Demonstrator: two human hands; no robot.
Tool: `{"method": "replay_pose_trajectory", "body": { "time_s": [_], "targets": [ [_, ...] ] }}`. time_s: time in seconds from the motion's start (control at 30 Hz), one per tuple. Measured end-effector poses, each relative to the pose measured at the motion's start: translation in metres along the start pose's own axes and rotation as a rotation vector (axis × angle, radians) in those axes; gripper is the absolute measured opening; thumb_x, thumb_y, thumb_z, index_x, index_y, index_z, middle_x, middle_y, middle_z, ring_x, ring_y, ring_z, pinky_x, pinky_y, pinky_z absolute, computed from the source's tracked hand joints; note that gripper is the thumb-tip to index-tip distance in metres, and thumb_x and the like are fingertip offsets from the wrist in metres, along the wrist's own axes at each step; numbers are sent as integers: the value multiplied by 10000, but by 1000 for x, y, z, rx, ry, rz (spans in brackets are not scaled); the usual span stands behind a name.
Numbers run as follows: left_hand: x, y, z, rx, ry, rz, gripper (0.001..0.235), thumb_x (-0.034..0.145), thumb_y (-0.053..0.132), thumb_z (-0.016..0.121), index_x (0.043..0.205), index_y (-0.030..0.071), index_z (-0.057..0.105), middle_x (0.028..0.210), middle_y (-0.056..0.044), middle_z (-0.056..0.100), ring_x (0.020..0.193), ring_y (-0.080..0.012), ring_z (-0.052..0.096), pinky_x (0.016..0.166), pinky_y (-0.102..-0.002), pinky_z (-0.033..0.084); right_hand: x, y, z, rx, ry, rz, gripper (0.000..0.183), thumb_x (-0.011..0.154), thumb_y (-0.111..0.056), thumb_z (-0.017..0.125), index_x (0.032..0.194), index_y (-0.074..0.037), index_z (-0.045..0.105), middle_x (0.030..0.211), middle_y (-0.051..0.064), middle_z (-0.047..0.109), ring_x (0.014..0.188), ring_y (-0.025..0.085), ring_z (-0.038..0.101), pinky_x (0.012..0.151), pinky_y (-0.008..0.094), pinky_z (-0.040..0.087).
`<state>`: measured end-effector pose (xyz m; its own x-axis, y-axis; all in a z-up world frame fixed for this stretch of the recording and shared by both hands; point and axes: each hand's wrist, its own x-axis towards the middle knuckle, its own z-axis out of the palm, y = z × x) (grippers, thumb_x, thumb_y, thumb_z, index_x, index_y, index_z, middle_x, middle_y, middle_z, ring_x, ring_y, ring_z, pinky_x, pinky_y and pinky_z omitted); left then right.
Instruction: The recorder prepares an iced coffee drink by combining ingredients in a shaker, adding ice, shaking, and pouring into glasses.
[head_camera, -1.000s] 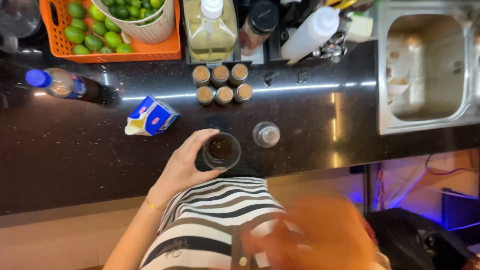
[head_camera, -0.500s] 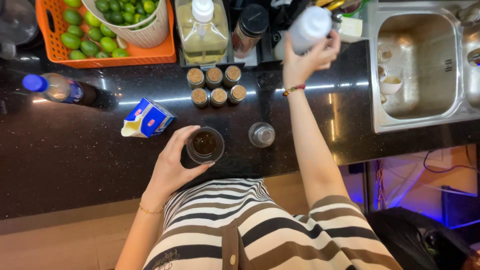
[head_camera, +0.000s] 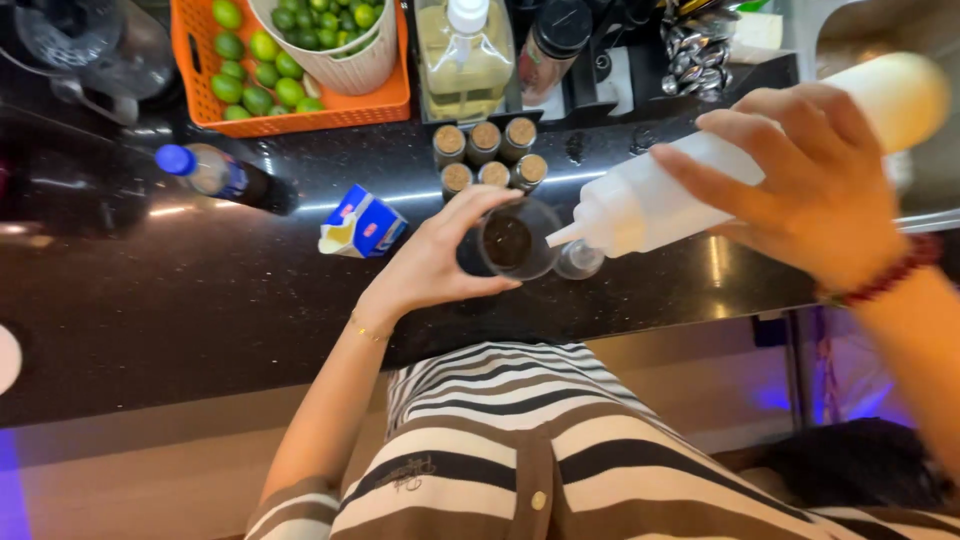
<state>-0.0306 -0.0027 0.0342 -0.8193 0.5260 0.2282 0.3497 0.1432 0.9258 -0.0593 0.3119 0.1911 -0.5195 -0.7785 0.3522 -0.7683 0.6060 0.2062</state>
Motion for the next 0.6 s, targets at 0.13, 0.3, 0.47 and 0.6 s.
{"method": "replay_pose_trajectory", "body": {
  "time_s": [0.13,0.3,0.47,0.6],
  "targets": [
    [19,8,-5,-5,-102,40,846,758,201,920,1480,133,485,1453,-87,540,1308,-247,594,1071,-365,529,24,-17,-44,-673,-205,-300,633,808,-259,710,1420,-399,634,1139,-9,649,1075,198,611,969,367,454],
    [34,6,-9,-57,-169,96,866,790,197,922,1515,146,452,1515,-85,496,1381,-248,577,1131,-400,521,44,-30,-69,-806,-340,-431,722,833,-341,586,1545,-327,471,1201,40,636,1133,238,578,1080,467,402],
    [50,2,-14,-161,-292,76,898,786,185,933,1544,157,452,1485,-54,533,1375,-217,606,1158,-391,539,56,-45,-78,-965,-394,-499,752,844,-379,563,1577,-282,428,1241,9,603,1233,218,553,1035,409,386],
    [63,14,-24,-69,-311,119,929,779,169,953,1544,144,427,1448,-46,550,1327,-206,621,1084,-378,524,57,-31,-69,-1004,-316,-502,715,867,-371,575,1568,-277,462,1266,-24,581,1286,177,532,981,351,396]
  ]
}}
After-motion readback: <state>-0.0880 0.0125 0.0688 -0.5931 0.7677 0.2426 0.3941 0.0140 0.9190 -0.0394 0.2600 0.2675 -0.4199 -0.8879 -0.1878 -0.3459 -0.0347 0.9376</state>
